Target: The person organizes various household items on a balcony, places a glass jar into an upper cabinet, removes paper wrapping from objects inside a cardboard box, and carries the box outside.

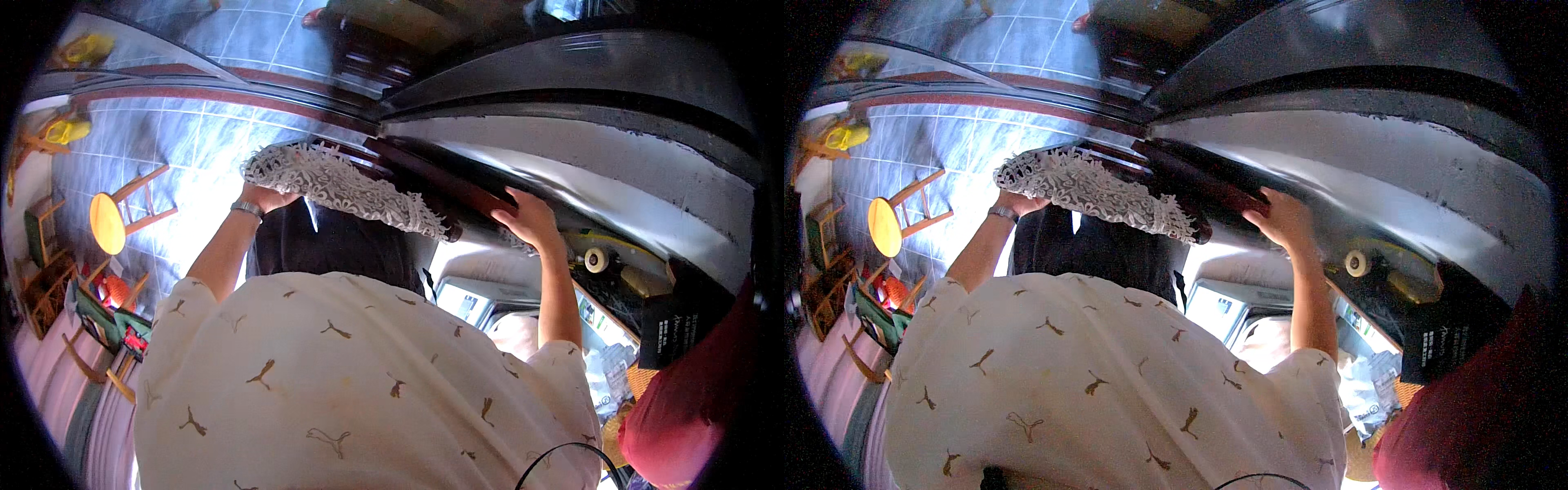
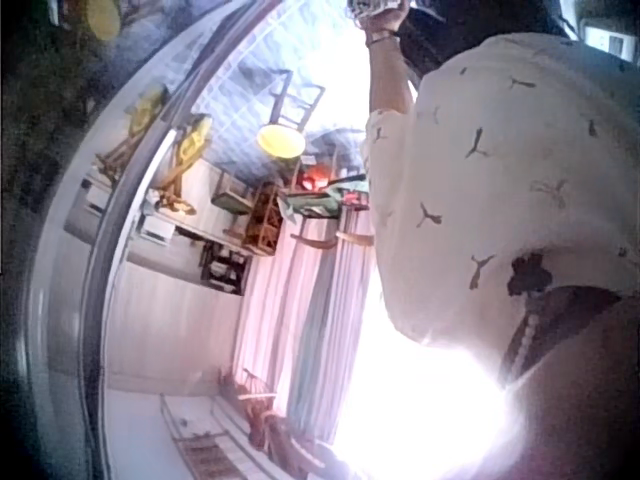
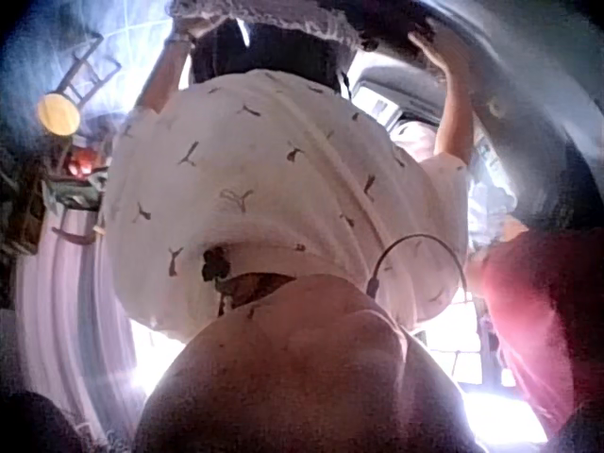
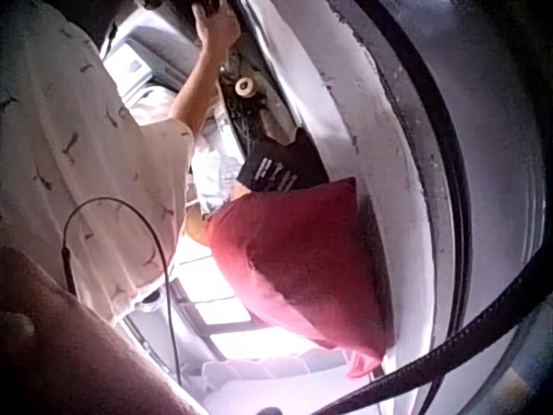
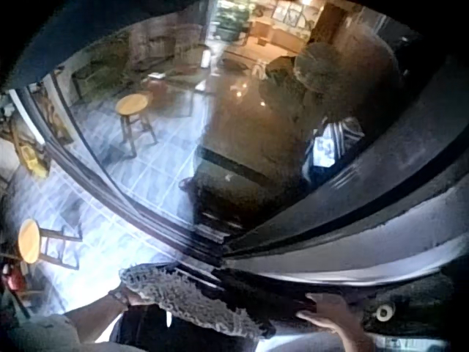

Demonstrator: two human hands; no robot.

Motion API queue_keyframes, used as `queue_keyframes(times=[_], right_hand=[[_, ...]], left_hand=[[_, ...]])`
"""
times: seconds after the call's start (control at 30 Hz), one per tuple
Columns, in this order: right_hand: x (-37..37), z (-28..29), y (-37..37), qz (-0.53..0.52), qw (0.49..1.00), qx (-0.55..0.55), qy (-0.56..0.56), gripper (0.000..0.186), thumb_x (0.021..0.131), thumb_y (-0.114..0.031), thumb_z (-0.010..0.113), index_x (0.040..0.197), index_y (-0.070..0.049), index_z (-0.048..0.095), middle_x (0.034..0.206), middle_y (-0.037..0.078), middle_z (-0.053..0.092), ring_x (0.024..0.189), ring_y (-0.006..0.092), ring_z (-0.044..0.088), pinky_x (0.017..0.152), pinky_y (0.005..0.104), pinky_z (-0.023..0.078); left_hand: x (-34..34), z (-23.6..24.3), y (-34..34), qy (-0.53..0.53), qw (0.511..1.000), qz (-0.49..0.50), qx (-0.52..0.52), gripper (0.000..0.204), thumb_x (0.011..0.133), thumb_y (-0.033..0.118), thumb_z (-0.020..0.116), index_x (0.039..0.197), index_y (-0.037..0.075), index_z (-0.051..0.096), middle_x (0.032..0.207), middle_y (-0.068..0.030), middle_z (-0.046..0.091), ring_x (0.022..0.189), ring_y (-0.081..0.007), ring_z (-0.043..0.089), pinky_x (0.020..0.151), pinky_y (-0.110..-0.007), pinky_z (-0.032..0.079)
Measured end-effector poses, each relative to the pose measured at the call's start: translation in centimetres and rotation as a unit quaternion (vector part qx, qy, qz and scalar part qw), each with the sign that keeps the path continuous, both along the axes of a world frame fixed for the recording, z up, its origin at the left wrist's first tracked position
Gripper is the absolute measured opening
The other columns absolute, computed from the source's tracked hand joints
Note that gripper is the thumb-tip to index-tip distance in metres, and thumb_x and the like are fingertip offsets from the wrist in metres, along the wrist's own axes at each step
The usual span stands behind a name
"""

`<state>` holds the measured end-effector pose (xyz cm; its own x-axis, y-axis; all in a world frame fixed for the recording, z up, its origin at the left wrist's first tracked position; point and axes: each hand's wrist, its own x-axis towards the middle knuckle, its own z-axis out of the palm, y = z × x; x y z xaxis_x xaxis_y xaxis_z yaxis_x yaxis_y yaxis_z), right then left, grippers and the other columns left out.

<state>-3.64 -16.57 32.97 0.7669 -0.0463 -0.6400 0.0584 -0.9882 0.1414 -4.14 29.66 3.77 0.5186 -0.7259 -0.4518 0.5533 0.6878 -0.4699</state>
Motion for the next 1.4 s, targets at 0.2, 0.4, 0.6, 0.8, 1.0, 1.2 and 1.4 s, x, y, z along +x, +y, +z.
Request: queue_keyframes(times=[0.2,0.4,0.6,0.8,1.0,1.2,1.4], right_hand=[[-2.1,1.3,-0.3,0.015,0.996,-0.048,0.067,0.084,0.070,-0.013,0.076,0.141,-0.020,0.032,0.099,0.018,0.066,0.086,0.0319,0.066,0.075,0.0418,0.054],[-3.9,-1.9,-0.7,0.102,0.988,-0.071,-0.090,0.072,0.067,-0.018,0.082,0.128,-0.014,0.044,0.093,0.014,0.065,0.081,0.0262,0.067,0.072,0.0374,0.057],[-1.1,-4.4,6.3,0.059,0.907,0.248,-0.335,0.047,0.071,-0.017,0.078,0.108,-0.004,0.053,0.102,0.017,0.064,0.090,0.0319,0.065,0.076,0.0386,0.055],[1.1,-6.2,5.5,0.057,0.889,0.188,-0.413,0.027,0.079,-0.008,0.069,0.103,-0.005,0.058,0.100,0.018,0.064,0.086,0.0373,0.063,0.071,0.0423,0.053],[-3.7,-1.4,13.7,-0.005,0.796,0.250,-0.552,0.013,0.081,-0.002,0.065,0.094,-0.003,0.065,0.092,0.013,0.066,0.081,0.0301,0.063,0.075,0.0376,0.052],[-6.8,-10.0,11.5,-0.210,0.756,0.201,-0.586,0.031,0.081,-0.020,0.069,0.106,-0.003,0.063,0.089,0.016,0.067,0.088,0.0370,0.063,0.077,0.0403,0.050],[-3.2,-8.9,9.1,-0.528,0.833,0.140,-0.085,0.051,0.083,-0.049,0.059,0.073,0.001,0.067,0.056,0.010,0.063,0.056,0.0230,0.065,0.060,0.0358,0.052]], left_hand=[[1.9,0.5,3.1,-0.261,0.927,-0.184,0.195,0.064,0.085,0.061,0.048,0.131,0.018,0.046,0.132,-0.0074,0.050,0.126,-0.0270,0.043,0.108,-0.043,0.031],[7.6,5.1,3.2,-0.466,0.771,-0.266,0.344,0.112,0.056,0.016,0.088,0.147,0.008,0.022,0.140,-0.0073,0.044,0.125,-0.0185,0.045,0.109,-0.035,0.036],[8.4,5.5,4.7,-0.239,0.901,-0.307,0.190,0.044,0.093,0.037,0.051,0.127,0.008,0.052,0.123,-0.0209,0.057,0.110,-0.0408,0.055,0.093,-0.064,0.040],[8.1,4.3,4.6,-0.612,0.617,-0.344,0.354,0.064,0.067,0.045,0.080,0.120,0.016,0.057,0.117,0.0012,0.063,0.116,-0.0173,0.053,0.109,-0.034,0.033],[8.4,0.8,4.4,-0.436,0.803,-0.326,0.242,0.075,0.073,0.061,0.066,0.130,0.015,0.052,0.128,-0.0040,0.057,0.123,-0.0246,0.048,0.111,-0.038,0.029],[10.2,-3.6,4.1,-0.499,0.767,-0.347,0.204,0.070,0.077,0.069,0.054,0.123,0.016,0.057,0.121,-0.0064,0.060,0.117,-0.0276,0.050,0.106,-0.043,0.033],[12.3,0.0,0.9,-0.843,-0.134,-0.368,0.369,0.057,0.072,0.051,0.070,0.115,0.014,0.058,0.110,-0.0105,0.062,0.107,-0.0297,0.055,0.094,-0.043,0.042]])
